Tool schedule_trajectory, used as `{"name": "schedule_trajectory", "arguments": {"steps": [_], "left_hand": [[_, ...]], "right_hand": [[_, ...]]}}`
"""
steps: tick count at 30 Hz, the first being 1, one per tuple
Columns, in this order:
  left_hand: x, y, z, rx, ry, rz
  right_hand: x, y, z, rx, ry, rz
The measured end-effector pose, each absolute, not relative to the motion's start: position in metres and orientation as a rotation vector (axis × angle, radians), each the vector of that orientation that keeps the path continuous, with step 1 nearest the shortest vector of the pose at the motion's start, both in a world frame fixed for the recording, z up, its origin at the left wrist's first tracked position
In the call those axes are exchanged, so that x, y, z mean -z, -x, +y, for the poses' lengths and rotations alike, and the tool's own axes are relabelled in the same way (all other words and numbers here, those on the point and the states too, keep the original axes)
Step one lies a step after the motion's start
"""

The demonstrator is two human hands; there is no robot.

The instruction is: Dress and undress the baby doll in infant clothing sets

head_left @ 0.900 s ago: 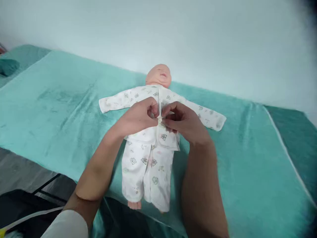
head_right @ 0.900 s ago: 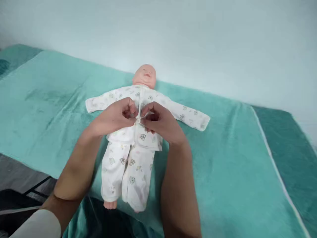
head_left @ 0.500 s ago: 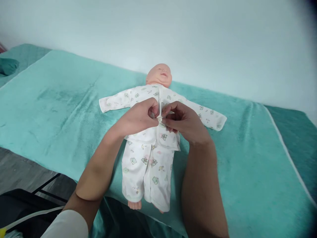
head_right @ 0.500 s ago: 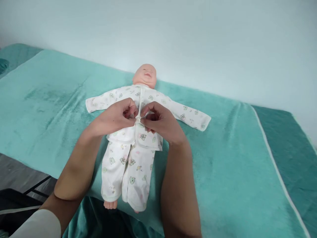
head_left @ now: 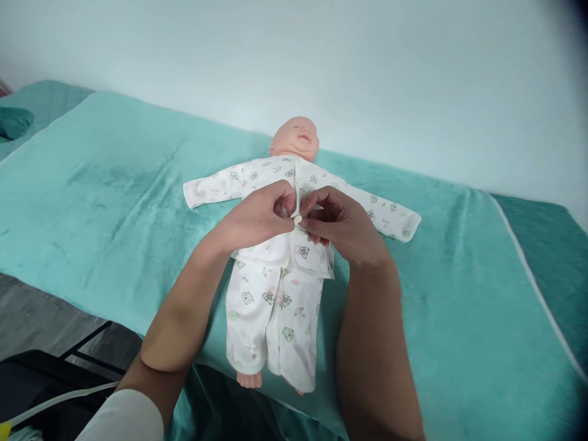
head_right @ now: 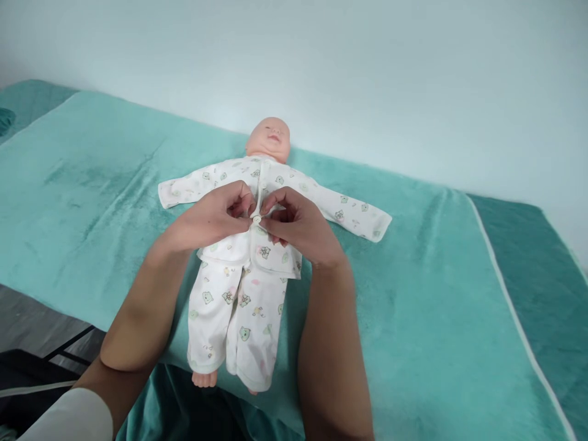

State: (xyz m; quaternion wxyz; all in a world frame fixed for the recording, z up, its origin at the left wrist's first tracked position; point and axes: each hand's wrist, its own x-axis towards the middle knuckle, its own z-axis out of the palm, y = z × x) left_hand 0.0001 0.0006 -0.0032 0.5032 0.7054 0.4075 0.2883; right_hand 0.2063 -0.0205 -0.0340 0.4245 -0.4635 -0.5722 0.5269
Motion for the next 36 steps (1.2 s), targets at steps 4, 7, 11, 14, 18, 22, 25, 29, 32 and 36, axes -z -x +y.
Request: {"name": "schedule_trajectory", "arguments": {"steps": [4,7,11,14,18,22,25,29,32,36], "left_hand": [[0.004,0.000,0.001,-0.700,-1.700,0.973],[0.005,0.000,0.002,-0.718,-1.724,0.948],[0.006,0.001,0.005,-0.772,-1.747,0.933],[0.010,0.000,0.008,-0.856,-1.829,0.927],[0.017,-0.002,0.011,-0.983,-1.975,0.991],[0.021,-0.003,0.013,-1.015,-2.035,1.024],[0.022,-0.004,0.014,-1.038,-2.049,1.065],[0.031,-0.005,0.021,-1.207,-2.091,1.173],[0.041,-0.005,0.030,-1.239,-2.198,1.159],[0.051,-0.002,0.039,-1.183,-2.289,1.019]], "right_hand": [[0.036,-0.207,-0.020,-1.309,1.154,-1.426],[0.036,-0.207,-0.020,-1.308,1.146,-1.424],[0.037,-0.207,-0.020,-1.301,1.096,-1.412],[0.038,-0.206,-0.019,-1.307,1.059,-1.376],[0.035,-0.206,-0.020,-1.320,1.112,-1.390],[0.029,-0.204,-0.022,-1.301,1.197,-1.446],[0.028,-0.203,-0.023,-1.284,1.203,-1.453],[0.035,-0.198,-0.020,-1.066,1.111,-1.316],[0.043,-0.193,-0.013,-0.789,1.089,-1.275],[0.052,-0.188,-0.005,-0.557,1.116,-1.429]]}}
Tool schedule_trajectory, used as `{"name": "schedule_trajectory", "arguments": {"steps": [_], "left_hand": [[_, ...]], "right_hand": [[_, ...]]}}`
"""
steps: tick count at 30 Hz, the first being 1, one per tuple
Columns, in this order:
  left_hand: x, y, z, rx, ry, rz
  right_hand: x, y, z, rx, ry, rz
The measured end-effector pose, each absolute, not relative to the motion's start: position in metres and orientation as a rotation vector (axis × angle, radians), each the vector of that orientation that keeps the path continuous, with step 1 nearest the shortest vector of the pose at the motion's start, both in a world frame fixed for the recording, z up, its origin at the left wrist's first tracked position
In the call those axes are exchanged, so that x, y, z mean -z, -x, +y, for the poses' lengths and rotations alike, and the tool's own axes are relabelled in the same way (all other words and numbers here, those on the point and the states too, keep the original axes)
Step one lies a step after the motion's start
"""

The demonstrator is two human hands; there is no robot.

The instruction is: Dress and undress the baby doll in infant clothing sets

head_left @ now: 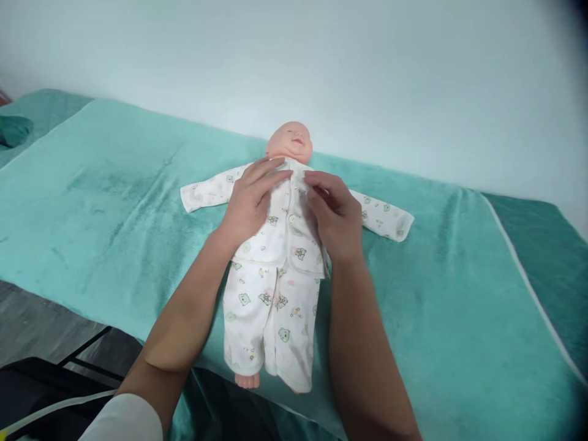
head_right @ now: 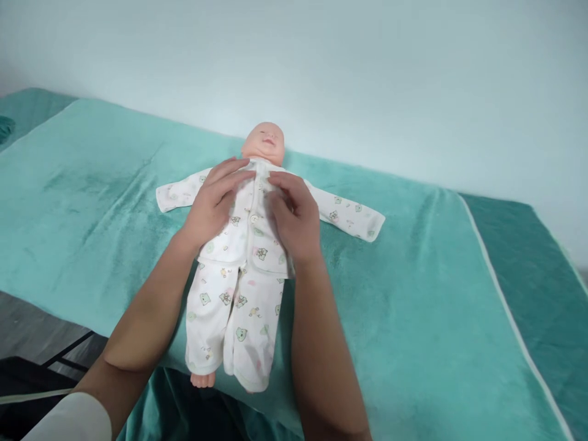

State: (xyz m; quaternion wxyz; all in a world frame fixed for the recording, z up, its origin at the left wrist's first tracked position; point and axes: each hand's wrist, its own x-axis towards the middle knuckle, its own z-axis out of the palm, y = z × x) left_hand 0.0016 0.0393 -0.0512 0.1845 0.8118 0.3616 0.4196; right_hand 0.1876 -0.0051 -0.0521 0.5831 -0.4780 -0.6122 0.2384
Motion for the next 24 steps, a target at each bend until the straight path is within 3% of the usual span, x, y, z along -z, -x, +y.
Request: {"name": "schedule_trajectory", "arguments": {"steps": [24], "left_hand": [[0.050,-0.006,0.056,-1.016,-2.233,0.999]], "right_hand": [[0.069,-0.194,0.008,-0.466,1.309,-1.754]]}}
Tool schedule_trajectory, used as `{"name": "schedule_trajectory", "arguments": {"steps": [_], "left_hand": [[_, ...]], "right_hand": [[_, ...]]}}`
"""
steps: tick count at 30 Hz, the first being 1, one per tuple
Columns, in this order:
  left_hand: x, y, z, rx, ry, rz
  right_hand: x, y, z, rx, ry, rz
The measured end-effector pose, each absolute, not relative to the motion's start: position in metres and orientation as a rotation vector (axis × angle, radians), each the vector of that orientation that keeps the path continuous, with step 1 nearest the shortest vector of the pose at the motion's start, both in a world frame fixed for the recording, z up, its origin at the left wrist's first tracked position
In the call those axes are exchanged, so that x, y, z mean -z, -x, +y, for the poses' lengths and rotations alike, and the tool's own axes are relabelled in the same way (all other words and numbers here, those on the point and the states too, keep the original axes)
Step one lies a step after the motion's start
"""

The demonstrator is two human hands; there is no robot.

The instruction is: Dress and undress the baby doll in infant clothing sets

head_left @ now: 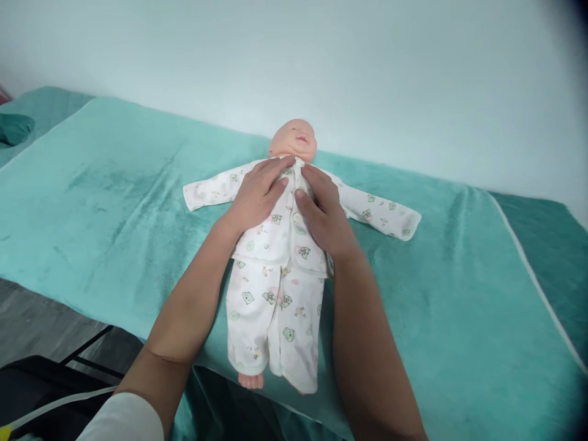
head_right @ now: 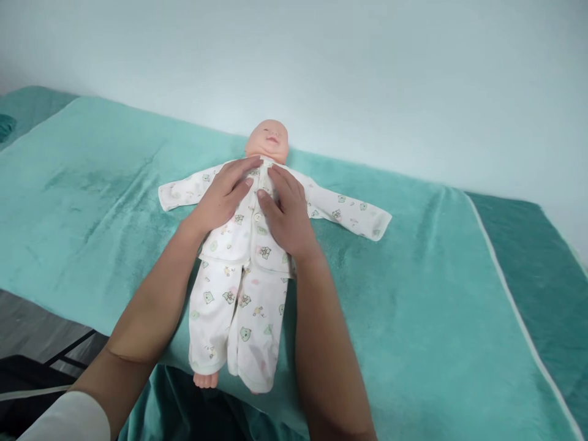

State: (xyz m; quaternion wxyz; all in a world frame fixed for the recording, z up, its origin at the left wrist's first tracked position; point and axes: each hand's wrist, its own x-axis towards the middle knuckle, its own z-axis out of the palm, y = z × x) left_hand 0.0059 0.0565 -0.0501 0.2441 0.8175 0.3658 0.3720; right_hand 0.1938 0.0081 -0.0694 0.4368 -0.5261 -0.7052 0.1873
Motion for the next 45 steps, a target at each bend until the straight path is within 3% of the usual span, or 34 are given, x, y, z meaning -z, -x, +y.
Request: {"name": "schedule_trajectory", "arguments": {"steps": [28,38,45], "left_hand": [[0.056,-0.006,0.061,-1.027,-2.234,0.988],[0.100,0.068,0.043,-0.745,-2.326,1.840],[0.113,0.106,0.025,-0.604,-2.138,2.292]], "right_hand": [[0.085,-0.206,0.029,-0.505,1.361,-1.675],[0.118,-0.250,0.010,-0.081,1.960,-1.590],[0.129,-0.325,-0.040,-0.077,2.143,-1.412]]}}
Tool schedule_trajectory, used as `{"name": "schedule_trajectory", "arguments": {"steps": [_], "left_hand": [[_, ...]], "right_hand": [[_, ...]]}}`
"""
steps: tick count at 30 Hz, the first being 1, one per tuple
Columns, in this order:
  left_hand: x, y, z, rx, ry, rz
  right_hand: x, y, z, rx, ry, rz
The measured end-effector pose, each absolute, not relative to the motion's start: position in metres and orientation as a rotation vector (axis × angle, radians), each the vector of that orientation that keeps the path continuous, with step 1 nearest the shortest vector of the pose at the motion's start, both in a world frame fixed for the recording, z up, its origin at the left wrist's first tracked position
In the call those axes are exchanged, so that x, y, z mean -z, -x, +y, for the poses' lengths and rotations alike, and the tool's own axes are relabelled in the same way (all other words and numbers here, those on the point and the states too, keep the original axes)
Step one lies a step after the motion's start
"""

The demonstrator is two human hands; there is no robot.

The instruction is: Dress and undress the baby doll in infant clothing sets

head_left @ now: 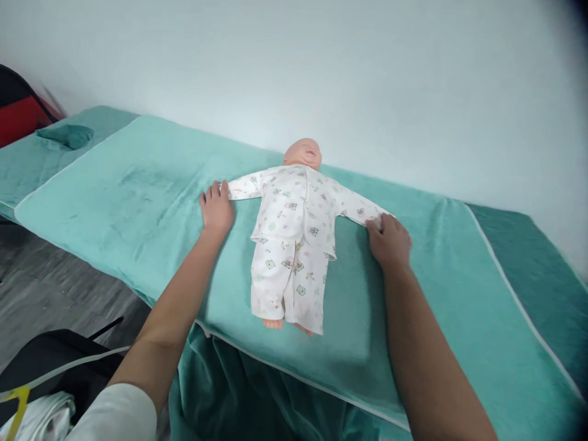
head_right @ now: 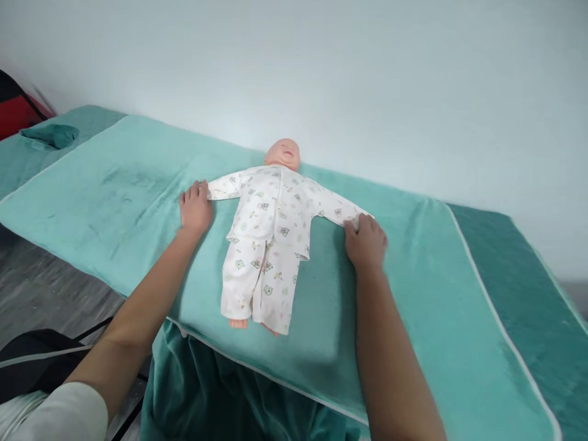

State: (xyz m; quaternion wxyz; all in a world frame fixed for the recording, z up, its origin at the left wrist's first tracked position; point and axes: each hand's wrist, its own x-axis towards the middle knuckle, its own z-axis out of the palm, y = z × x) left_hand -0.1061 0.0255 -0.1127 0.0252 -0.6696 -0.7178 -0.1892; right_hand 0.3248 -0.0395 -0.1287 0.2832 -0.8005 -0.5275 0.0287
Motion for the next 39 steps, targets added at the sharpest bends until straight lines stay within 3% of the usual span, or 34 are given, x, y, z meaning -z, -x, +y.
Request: {"name": "schedule_trajectory", "arguments": {"steps": [9,20,26,34,39], "left_hand": [[0.099,0.127,0.049,0.390,2.148,-2.221],[0.105,0.144,0.068,0.539,2.066,-2.251],[0.110,0.133,0.048,0.786,2.026,-2.321],[0.125,0.100,-0.041,1.507,2.089,-2.040],[0.128,0.083,-0.097,1.483,2.257,-2.092]], "right_hand": [[0.126,-0.346,-0.053,-0.097,2.085,-1.200],[0.126,-0.356,-0.029,-0.089,2.078,-1.006],[0.129,-0.361,-0.023,-0.013,2.067,-0.903],[0.125,-0.326,-0.057,0.003,1.832,-1.140],[0.120,-0.267,-0.096,-0.091,1.584,-1.482]]}}
